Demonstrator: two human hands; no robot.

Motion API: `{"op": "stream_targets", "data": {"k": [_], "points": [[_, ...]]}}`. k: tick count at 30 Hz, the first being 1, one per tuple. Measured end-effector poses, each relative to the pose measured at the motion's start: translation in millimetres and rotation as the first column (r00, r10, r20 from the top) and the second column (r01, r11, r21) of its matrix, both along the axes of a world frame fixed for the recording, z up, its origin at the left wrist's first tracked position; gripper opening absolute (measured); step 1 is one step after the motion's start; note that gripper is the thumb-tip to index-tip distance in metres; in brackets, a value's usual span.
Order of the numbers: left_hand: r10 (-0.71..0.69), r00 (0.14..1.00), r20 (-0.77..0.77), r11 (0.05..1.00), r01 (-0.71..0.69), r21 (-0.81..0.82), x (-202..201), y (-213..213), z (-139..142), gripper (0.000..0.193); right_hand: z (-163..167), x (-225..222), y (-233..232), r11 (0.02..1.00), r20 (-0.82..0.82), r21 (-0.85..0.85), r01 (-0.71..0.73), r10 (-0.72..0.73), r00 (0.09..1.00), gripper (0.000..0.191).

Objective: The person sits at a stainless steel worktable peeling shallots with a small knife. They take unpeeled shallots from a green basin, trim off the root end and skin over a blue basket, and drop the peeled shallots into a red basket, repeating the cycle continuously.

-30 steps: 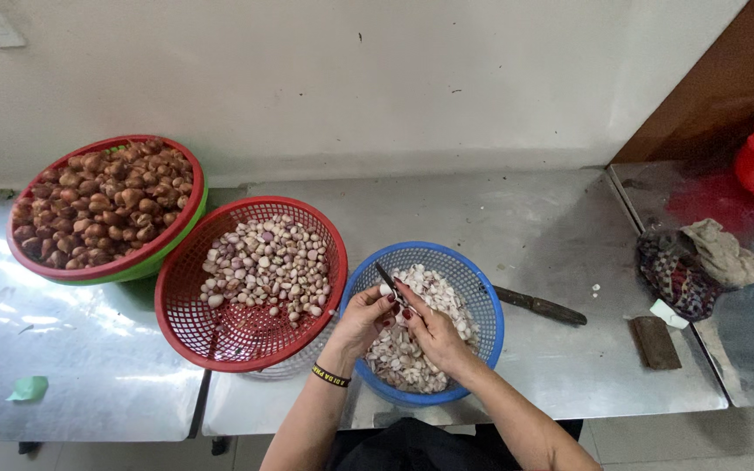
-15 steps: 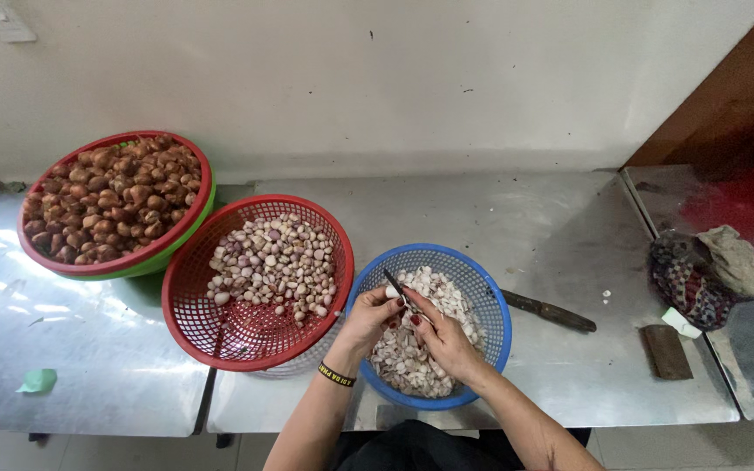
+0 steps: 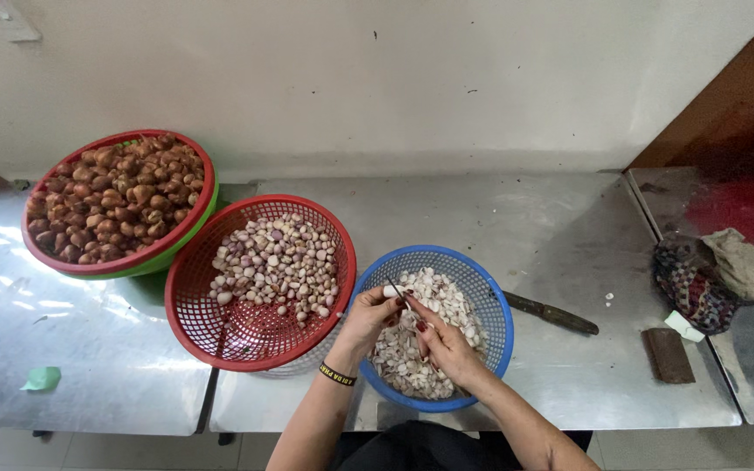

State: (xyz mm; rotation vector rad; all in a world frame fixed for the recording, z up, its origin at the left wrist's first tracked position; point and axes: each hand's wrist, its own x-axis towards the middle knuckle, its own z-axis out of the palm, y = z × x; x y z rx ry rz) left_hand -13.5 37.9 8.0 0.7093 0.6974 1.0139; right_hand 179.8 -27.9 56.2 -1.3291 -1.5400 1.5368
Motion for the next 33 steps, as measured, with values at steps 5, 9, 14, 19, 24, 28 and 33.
{"op": "stream_targets", "data": {"k": [5, 9, 14, 19, 24, 28, 33], "points": [[-0.038, 0.997, -0.067, 0.998, 0.041, 0.043, -1, -3, -5, 0.011, -5, -4, 5, 1.000, 0.075, 0.023, 0.002, -0.004, 0.997, 0.055], [-0.073, 0.996, 0.052, 0.994, 0.077, -0.072, 0, -4, -7, 0.009, -13, -7, 11, 0.997, 0.024, 0.077, -0.017, 0.016, 1.000, 0.059], [0.006, 0.995, -0.096, 0.999, -0.011, -0.052, 0, -2, -6, 0.010, -18, -1, 8, 0.996, -0.178, -0.088, -0.002, -0.014, 0.984, 0.056], [-0.027, 0.995, -0.094, 0.997, 0.034, 0.072, -4, 0, -3, 0.011, -16, 5, 1, 0.995, -0.188, -0.099, -0.025, 0.006, 0.982, 0.059], [-0.055, 0.994, -0.091, 0.993, 0.064, 0.101, -2, -1, -4, 0.012, -16, 6, 2, 0.992, -0.194, -0.126, -0.026, 0.001, 0.981, 0.059], [-0.109, 0.993, -0.049, 0.991, 0.112, 0.072, 1, -8, -8, 0.012, -20, 4, 7, 0.998, -0.178, -0.061, -0.030, 0.019, 0.984, 0.059], [-0.131, 0.990, -0.053, 0.991, 0.133, 0.034, -1, -9, -9, 0.012, -33, -2, 9, 0.996, -0.198, -0.085, 0.002, -0.019, 0.980, 0.055]]}}
